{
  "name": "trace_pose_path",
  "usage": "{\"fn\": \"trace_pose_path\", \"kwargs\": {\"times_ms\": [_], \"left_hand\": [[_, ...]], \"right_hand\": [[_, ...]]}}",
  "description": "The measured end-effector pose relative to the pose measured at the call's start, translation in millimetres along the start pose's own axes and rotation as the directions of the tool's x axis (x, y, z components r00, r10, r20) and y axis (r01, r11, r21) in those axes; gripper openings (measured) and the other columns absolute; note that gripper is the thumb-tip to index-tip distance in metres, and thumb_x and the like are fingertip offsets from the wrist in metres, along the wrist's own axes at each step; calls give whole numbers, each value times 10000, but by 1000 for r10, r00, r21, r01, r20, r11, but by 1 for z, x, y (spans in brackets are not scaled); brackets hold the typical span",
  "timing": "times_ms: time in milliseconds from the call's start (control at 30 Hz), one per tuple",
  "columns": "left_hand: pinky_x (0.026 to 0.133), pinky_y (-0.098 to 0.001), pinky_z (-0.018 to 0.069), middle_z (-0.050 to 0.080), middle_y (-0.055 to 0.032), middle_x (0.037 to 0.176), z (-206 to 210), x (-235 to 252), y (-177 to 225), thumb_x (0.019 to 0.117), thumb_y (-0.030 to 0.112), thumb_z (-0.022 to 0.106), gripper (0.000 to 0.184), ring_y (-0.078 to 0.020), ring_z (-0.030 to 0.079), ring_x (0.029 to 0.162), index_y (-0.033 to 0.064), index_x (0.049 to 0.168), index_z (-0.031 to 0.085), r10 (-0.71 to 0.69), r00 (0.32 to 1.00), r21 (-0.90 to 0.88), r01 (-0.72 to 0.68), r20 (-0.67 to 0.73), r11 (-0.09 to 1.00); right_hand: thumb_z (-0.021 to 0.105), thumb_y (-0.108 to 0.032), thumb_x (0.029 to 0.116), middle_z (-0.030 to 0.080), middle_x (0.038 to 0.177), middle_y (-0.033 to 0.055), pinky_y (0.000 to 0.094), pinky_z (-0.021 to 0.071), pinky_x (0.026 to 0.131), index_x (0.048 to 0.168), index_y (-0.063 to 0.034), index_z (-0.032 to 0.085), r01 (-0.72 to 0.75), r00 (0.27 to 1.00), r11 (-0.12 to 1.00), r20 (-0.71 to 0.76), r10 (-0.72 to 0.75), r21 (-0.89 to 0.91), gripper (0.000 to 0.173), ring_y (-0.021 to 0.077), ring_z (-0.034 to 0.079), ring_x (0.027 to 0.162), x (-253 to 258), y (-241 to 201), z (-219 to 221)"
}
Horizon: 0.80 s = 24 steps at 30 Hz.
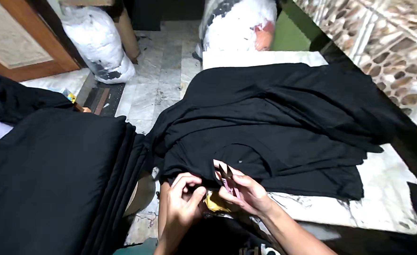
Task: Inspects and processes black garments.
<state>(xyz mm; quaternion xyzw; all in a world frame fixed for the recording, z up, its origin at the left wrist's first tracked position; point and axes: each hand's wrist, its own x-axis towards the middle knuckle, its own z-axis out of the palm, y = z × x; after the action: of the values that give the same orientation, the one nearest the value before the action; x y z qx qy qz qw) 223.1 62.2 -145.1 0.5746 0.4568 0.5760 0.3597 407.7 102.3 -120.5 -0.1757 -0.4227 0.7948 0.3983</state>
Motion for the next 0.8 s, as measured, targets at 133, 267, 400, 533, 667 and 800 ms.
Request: {"fn": "trace_pose_path", "kwargs": {"times_ms": [133, 267, 400, 533, 667, 800], "left_hand": [[766, -187, 580, 720, 48, 826, 21, 7, 2, 966, 41, 560, 130, 27, 678, 785, -19, 937, 672, -245, 969, -304, 239, 21, 922], [783, -165, 496, 637, 41, 752, 5, -7, 3, 1073, 267, 508, 319, 8, 610, 770, 86, 835, 621, 280, 952, -233, -247, 121, 941], [889, -196, 462, 656, 26, 796, 0, -2, 4, 1080, 350, 469, 390, -17, 620, 859, 111, 808, 615, 299, 915, -223, -242, 271, 944], [842, -258, 576, 692, 18, 932, -2, 54, -12, 1090, 168, 344, 353, -24, 674, 899, -48, 1019, 615, -324, 946, -263, 307, -25, 915], [826, -281, 554, 630, 23, 898, -8, 151, -7, 1086, 222, 430, 257, -41, 636, 867, 46, 984, 586, -222, 898, -119, 191, -379, 974], [1108, -695, 300, 434, -362, 1468, 11, 207, -66, 1052, 345, 513, 556, -534, 381, 1386, -30, 1462, 492, -161, 983, 437, 183, -86, 880]], "right_hand": [[602, -436, 967, 636, 1231, -128, 51, 386, 538, 1522, -35, 255, 17, 998, 957, 69, 3, -291, 768, -149, 466, 669, 1, -5, 0], [588, -359, 994, 611, 1376, -30, 164, 499, 971, 1500, 99, 284, 124, 992, 891, 89, -94, -437, 747, -55, 585, 1155, 0, -7, -7], [583, -337, 996, 660, 1297, -43, 196, 514, 984, 1474, 61, 320, 181, 983, 883, 111, -147, -433, 676, -33, 618, 1135, 8, -14, -5], [642, -293, 951, 652, 903, -172, 102, 478, 673, 1326, -85, 593, 293, 939, 794, 5, -344, -533, 432, -109, 554, 740, 36, -58, 11], [590, -30, 936, 649, 788, -150, 114, 370, 461, 1125, -66, 689, 450, 832, 626, 45, -553, -637, 217, -84, 423, 514, 96, -131, -8], [625, -99, 972, 712, 986, 91, 328, 534, 824, 1077, 16, 716, 18, 782, 186, -102, -615, -982, 180, 136, 651, 840, 153, -161, -95]]}}
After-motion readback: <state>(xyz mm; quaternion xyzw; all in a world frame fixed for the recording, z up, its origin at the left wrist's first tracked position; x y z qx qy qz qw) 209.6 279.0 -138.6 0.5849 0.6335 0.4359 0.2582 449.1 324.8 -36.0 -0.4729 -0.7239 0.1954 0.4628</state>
